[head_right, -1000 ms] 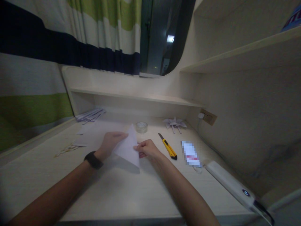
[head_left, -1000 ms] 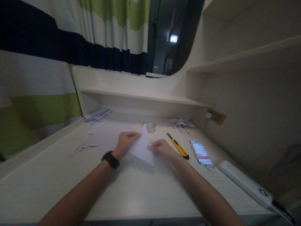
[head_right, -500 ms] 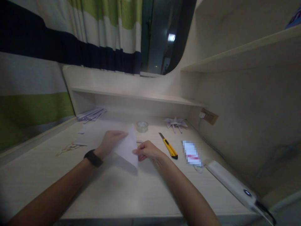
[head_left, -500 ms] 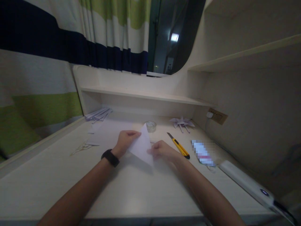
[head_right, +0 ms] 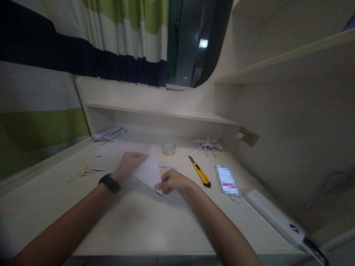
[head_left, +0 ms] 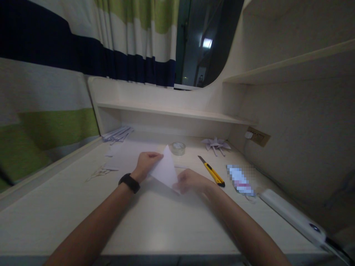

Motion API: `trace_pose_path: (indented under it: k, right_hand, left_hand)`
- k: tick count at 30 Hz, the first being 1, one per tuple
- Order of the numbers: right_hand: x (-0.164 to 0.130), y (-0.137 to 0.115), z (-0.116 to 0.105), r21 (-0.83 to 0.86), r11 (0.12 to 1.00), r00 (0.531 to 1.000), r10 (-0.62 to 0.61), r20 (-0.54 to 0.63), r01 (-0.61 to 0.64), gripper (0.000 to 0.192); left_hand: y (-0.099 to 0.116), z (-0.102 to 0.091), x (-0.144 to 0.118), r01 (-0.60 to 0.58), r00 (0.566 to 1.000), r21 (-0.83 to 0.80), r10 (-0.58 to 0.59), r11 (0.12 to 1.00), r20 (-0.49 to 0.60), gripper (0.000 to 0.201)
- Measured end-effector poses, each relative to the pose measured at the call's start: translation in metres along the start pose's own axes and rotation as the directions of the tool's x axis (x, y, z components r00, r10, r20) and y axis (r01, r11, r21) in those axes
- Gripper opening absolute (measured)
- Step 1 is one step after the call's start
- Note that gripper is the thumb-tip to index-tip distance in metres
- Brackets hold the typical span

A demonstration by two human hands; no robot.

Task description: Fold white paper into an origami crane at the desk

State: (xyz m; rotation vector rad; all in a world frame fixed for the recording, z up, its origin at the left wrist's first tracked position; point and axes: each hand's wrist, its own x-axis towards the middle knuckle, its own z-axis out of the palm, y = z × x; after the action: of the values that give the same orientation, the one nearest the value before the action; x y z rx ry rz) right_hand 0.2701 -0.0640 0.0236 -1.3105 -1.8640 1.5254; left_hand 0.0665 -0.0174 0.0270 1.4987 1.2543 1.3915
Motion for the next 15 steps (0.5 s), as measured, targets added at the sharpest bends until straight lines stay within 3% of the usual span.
trace_pose_path:
  k: [4, 10, 15]
  right_hand:
    - [-0.002, -0.003, -0.001, -0.003, 0.999, 0.996, 0.053, -0.071, -0.053, 0.020]
    - [-0.001, 0.003, -0.009, 0.057, 0.996, 0.997, 0.070, 0.041, -0.072, 0.020]
    - [0.001, 0.006, -0.010, 0.074, 0.993, 0.995, 0.083, 0.046, -0.087, 0.023]
  left_hand:
    - [0.001, -0.002, 0.001, 0.014, 1.000, -0.013, -0.014, 1.000, 0.015, 0.028]
    - [-0.002, -0.001, 0.002, 0.020, 0.998, 0.017, -0.021, 1.000, 0.051, 0.029]
    - [-0.005, -0.004, 0.006, 0.004, 0.999, 0.022, -0.004, 1.000, 0.041, 0.031]
